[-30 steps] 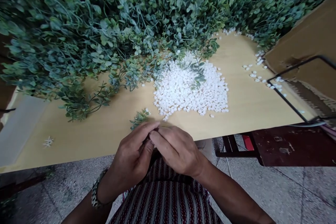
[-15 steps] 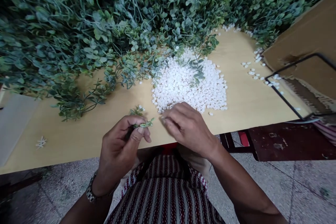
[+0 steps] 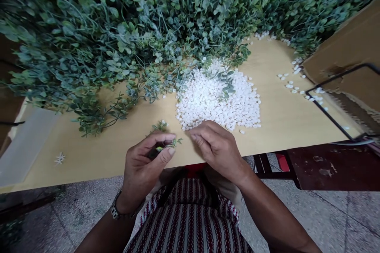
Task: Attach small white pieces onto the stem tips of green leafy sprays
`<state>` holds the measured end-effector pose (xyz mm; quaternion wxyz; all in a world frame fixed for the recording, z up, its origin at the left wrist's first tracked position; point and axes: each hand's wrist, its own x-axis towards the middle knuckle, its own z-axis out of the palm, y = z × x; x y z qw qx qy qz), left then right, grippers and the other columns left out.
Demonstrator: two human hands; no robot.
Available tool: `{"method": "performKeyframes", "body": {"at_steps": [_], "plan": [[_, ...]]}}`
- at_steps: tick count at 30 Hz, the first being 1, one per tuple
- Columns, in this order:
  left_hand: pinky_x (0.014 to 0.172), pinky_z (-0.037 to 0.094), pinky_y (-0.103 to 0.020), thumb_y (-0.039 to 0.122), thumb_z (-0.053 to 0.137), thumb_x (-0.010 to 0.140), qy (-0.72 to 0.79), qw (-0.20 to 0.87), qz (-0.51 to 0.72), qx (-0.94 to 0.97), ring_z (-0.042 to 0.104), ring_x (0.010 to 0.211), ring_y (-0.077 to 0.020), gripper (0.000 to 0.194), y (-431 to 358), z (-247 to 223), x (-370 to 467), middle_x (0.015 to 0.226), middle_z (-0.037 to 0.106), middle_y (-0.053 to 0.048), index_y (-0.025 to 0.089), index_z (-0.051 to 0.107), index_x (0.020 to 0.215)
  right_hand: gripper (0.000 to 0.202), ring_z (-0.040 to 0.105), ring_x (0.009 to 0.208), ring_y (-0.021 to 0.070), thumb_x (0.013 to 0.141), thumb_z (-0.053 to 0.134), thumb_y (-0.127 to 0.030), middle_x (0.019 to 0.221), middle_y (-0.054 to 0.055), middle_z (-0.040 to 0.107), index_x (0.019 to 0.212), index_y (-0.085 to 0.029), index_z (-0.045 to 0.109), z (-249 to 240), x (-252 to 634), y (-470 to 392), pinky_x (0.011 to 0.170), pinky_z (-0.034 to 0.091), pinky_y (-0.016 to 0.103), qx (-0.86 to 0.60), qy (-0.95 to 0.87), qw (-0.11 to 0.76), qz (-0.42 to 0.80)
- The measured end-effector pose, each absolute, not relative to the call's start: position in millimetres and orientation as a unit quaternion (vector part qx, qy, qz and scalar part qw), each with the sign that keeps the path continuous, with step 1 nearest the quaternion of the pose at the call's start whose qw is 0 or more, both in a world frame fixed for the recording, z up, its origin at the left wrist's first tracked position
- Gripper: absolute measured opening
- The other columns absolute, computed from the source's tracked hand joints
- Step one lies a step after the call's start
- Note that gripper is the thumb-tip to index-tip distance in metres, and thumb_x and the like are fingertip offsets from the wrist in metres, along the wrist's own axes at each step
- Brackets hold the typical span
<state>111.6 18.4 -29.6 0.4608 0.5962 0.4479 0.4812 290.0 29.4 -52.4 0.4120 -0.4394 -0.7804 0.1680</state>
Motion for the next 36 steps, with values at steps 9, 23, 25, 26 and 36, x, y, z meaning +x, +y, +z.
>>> {"method": "performKeyframes", "body": {"at_steps": [9,23,25,26,36], "plan": [[0.041,0.034,-0.017,0.013,0.052,0.079,0.485,0.534,0.485,0.494,0.041,0.04,-0.0047,0.007,17,-36,118,0.056,0.047,0.006,0.018,0.055,0.075,0.014,0.061,0.073,0.011,0.08,0.062,-0.013,0.082,0.0,0.066,0.091,-0.022,0.064,-45,288,19,0.065,0.048,0.023,-0.482,-0.608,0.508,0.374],[0.062,0.044,-0.023,0.012,0.06,0.076,0.417,0.474,0.498,0.594,0.054,0.068,-0.0115,0.008,18,-34,117,0.075,0.059,-0.001,0.017,0.063,0.082,0.003,0.051,0.06,0.009,0.076,0.069,-0.024,0.065,-0.002,0.059,0.077,-0.022,0.066,-50,270,19,0.055,0.039,0.022,-0.39,-0.459,0.531,0.596],[0.063,0.043,-0.023,0.011,0.062,0.075,0.396,0.467,0.509,0.605,0.054,0.068,-0.0113,0.008,19,-33,118,0.073,0.059,0.0,0.017,0.063,0.08,0.003,0.051,0.059,0.009,0.076,0.069,-0.024,0.064,-0.002,0.059,0.076,-0.022,0.066,-49,271,18,0.055,0.04,0.022,-0.383,-0.456,0.531,0.603],[0.063,0.043,-0.023,0.01,0.062,0.075,0.385,0.464,0.517,0.608,0.054,0.068,-0.0111,0.009,19,-33,118,0.073,0.059,0.0,0.017,0.064,0.08,0.004,0.051,0.059,0.009,0.076,0.069,-0.024,0.064,-0.002,0.059,0.076,-0.021,0.066,-49,271,18,0.054,0.039,0.022,-0.38,-0.453,0.532,0.606],[0.063,0.046,-0.025,0.004,0.063,0.074,0.373,0.361,0.559,0.647,0.055,0.07,-0.0118,0.02,16,-39,119,0.075,0.059,-0.001,0.019,0.068,0.086,0.011,0.049,0.055,0.0097,0.073,0.071,-0.027,0.061,-0.002,0.056,0.072,-0.018,0.063,-48,270,17,0.051,0.038,0.023,-0.368,-0.435,0.537,0.622]]}}
